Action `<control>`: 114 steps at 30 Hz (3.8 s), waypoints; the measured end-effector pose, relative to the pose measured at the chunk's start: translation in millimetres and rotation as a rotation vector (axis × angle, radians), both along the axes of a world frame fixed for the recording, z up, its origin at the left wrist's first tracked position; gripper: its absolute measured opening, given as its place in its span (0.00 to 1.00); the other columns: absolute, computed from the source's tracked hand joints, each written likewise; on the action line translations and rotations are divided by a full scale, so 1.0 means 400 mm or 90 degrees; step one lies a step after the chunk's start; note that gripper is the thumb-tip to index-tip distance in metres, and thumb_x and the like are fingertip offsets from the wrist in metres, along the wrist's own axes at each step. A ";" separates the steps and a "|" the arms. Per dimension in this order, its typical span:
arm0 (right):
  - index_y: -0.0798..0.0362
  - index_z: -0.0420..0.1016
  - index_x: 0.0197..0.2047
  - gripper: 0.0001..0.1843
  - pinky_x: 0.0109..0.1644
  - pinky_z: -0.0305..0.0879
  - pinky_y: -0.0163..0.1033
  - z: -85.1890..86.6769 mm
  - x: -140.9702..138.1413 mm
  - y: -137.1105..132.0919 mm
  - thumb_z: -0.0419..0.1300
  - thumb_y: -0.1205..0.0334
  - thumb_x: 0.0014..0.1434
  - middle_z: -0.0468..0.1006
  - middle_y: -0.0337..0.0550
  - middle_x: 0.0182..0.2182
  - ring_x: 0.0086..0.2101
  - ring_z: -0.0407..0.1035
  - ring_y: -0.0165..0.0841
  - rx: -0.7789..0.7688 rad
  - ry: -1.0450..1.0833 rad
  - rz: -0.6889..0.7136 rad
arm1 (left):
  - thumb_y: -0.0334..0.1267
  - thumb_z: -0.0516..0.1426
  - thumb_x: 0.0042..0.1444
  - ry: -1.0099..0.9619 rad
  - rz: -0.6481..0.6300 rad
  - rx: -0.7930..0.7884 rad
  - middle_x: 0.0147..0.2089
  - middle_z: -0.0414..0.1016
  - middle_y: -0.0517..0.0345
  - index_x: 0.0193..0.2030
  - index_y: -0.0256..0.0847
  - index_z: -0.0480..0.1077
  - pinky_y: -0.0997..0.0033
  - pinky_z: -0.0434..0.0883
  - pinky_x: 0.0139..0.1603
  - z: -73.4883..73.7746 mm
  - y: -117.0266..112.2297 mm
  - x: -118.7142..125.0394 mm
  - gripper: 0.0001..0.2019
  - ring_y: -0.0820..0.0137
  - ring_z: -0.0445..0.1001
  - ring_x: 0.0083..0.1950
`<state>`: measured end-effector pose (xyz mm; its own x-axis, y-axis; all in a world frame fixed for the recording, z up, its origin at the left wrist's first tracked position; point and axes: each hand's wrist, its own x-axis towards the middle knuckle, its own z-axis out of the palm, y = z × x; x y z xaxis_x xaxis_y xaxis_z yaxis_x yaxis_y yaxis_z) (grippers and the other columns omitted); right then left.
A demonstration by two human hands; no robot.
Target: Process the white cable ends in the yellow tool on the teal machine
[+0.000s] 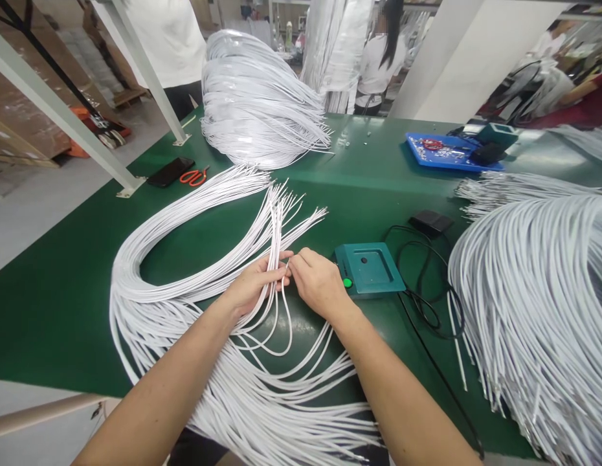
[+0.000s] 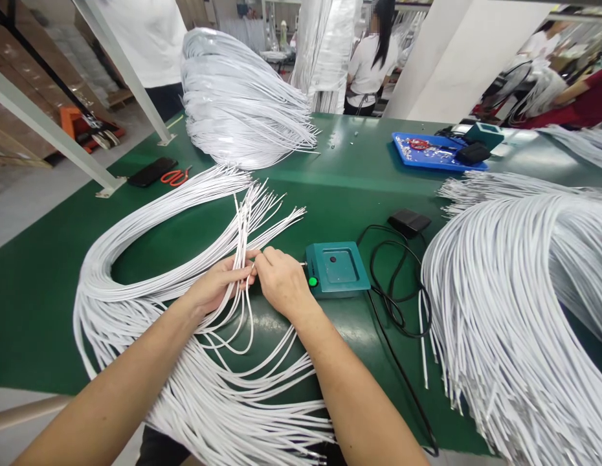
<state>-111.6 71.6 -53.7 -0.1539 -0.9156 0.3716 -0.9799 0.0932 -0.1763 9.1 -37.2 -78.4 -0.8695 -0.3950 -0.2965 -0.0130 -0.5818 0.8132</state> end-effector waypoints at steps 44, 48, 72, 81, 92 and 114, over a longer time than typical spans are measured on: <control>0.55 0.69 0.52 0.18 0.60 0.37 0.63 0.012 -0.103 0.050 0.54 0.58 0.60 0.67 0.57 0.55 0.57 0.53 0.50 0.067 0.126 -0.305 | 0.38 0.61 0.47 -0.160 0.011 -0.362 0.31 0.74 0.57 0.50 0.35 0.68 0.75 0.70 0.27 -0.042 0.013 -0.034 0.22 0.67 0.78 0.33; 0.54 0.65 0.57 0.21 0.59 0.39 0.63 -0.017 -0.117 0.052 0.52 0.58 0.62 0.62 0.57 0.59 0.59 0.51 0.51 0.090 0.134 -0.328 | 0.38 0.61 0.47 -0.167 0.016 -0.357 0.32 0.74 0.56 0.49 0.35 0.68 0.75 0.70 0.28 -0.036 0.015 -0.031 0.22 0.67 0.78 0.34; 0.48 0.75 0.25 0.08 0.23 0.51 0.32 0.049 0.115 0.054 0.64 0.53 0.48 0.76 0.32 0.20 0.22 0.66 0.29 0.460 -0.303 0.295 | 0.43 0.62 0.49 -0.088 0.075 -0.105 0.37 0.72 0.55 0.42 0.37 0.73 0.79 0.69 0.35 0.002 -0.007 -0.007 0.16 0.75 0.71 0.38; 0.53 0.72 0.31 0.14 0.23 0.57 0.30 0.058 0.006 0.025 0.53 0.52 0.57 0.69 0.33 0.18 0.18 0.62 0.24 0.097 -0.678 -0.047 | 0.39 0.65 0.44 -0.044 0.038 -0.179 0.33 0.73 0.58 0.41 0.36 0.71 0.74 0.69 0.38 -0.004 0.004 -0.006 0.17 0.73 0.73 0.34; 0.55 0.73 0.25 0.12 0.24 0.57 0.31 0.009 -0.012 -0.014 0.62 0.54 0.49 0.72 0.37 0.22 0.22 0.61 0.25 -0.058 -0.820 -0.073 | 0.37 0.65 0.43 -0.002 0.047 -0.162 0.29 0.68 0.64 0.26 0.38 0.59 0.76 0.66 0.36 0.010 0.016 -0.010 0.16 0.77 0.69 0.31; 0.56 0.70 0.24 0.08 0.16 0.52 0.28 0.002 0.012 -0.028 0.60 0.59 0.47 0.67 0.33 0.17 0.14 0.49 0.20 -0.073 -1.076 -0.114 | 0.40 0.62 0.47 -0.010 0.096 -0.290 0.30 0.69 0.62 0.28 0.39 0.58 0.76 0.61 0.31 0.003 0.021 -0.012 0.15 0.75 0.69 0.30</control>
<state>-106.8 60.3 -53.0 -0.5079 -0.8261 -0.2439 0.3133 0.0866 -0.9457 4.3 -28.7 -77.4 -0.7893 -0.6092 -0.0763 0.0298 -0.1621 0.9863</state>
